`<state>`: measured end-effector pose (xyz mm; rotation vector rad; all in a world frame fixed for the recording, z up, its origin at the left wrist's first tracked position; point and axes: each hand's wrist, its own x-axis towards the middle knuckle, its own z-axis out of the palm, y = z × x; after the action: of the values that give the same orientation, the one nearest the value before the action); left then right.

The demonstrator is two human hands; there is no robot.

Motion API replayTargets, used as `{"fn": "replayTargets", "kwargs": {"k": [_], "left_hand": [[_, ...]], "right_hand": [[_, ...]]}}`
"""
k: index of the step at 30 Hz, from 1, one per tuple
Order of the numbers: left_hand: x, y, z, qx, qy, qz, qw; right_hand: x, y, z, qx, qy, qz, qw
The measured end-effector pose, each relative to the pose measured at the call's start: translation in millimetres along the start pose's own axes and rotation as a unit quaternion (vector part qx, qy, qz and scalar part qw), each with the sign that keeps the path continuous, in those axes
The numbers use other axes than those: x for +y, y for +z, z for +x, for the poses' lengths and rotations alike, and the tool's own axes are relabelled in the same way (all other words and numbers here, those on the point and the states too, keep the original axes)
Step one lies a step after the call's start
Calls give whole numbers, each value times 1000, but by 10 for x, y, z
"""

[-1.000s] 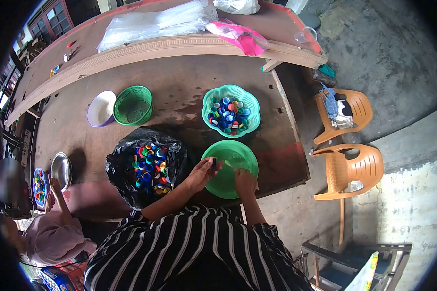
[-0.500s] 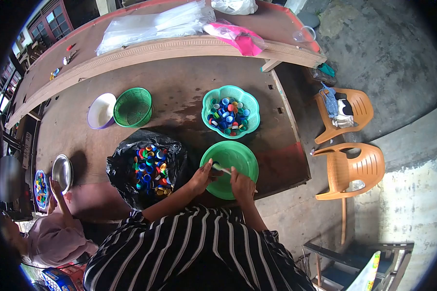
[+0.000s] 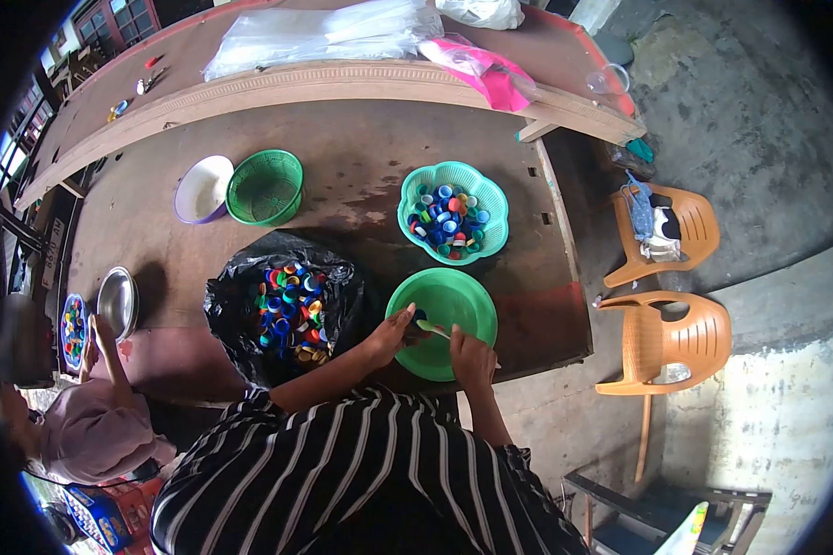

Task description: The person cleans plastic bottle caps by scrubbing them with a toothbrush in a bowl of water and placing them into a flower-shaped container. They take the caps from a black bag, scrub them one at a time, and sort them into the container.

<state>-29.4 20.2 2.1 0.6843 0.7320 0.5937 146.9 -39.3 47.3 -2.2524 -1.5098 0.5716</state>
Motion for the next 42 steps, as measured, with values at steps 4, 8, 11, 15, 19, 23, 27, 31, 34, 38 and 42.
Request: {"fn": "replayTargets", "kwargs": {"k": [4, 8, 11, 15, 19, 23, 27, 31, 34, 38, 42], "left_hand": [[-20, -6, 20, 2, -16, 4, 1000], [-74, -34, 16, -24, -11, -15, 1000], [-27, -37, 29, -25, -4, -10, 1000], [38, 7, -32, -8, 0, 11, 1000], [5, -31, -5, 26, 1, 26, 999], [-60, -73, 36, -15, 7, 14, 1000], [-14, -10, -5, -2, 30, -7, 1000], [-97, -45, 30, -10, 10, -8, 1000], [-127, -52, 53, 3, 1, -27, 1000], [-46, -4, 43, 23, -9, -30, 999], [-201, -140, 203, 23, -12, 79, 997]], "right_hand": [[131, 73, 101, 42, 26, -84, 995], [3, 56, 46, 30, -47, 9, 998], [-13, 80, 91, 13, 25, -32, 999], [45, 104, 126, 44, 27, 3, 999], [88, 165, 91, 40, -13, -108, 993], [-14, 5, 41, 43, -7, 17, 999], [22, 93, 37, -5, -25, -39, 999], [-24, 60, 72, 22, 2, -52, 998], [31, 176, 94, 14, -10, -41, 999], [-9, 58, 107, 19, 37, -29, 999], [68, 155, 41, -46, 8, -104, 994]]}}
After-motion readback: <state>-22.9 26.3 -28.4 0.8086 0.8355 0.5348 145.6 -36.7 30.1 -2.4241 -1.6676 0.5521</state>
